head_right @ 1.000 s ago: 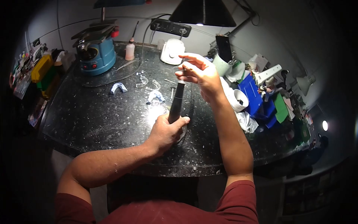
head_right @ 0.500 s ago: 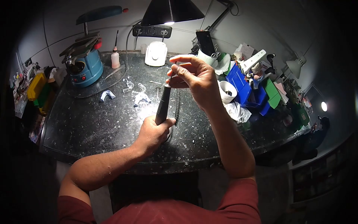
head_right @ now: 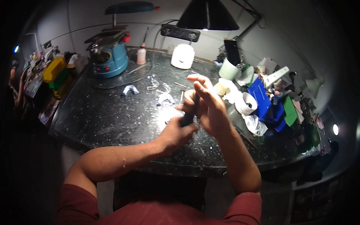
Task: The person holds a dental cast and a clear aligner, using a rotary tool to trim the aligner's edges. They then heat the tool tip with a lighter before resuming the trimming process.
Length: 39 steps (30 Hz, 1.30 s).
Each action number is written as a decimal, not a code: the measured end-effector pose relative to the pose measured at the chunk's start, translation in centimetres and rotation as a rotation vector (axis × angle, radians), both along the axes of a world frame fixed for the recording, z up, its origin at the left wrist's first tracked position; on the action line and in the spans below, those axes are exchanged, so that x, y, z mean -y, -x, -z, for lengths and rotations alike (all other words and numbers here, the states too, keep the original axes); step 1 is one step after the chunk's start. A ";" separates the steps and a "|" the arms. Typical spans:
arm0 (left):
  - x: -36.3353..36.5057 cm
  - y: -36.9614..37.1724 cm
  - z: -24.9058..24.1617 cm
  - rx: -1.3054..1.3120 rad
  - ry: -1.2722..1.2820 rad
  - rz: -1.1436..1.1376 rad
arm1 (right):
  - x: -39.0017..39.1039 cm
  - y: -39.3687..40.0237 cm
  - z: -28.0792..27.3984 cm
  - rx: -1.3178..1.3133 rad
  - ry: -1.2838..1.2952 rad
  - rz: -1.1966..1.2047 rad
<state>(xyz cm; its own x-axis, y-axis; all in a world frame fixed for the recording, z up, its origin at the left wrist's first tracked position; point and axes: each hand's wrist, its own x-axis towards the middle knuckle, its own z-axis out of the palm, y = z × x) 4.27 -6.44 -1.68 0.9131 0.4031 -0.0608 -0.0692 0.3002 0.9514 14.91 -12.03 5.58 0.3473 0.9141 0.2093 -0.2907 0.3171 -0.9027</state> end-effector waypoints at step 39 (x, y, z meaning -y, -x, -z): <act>-12.2 -0.1 -1.5 0.015 -1.809 0.007 | -1.0 -7.1 7.5 0.354 0.016 0.398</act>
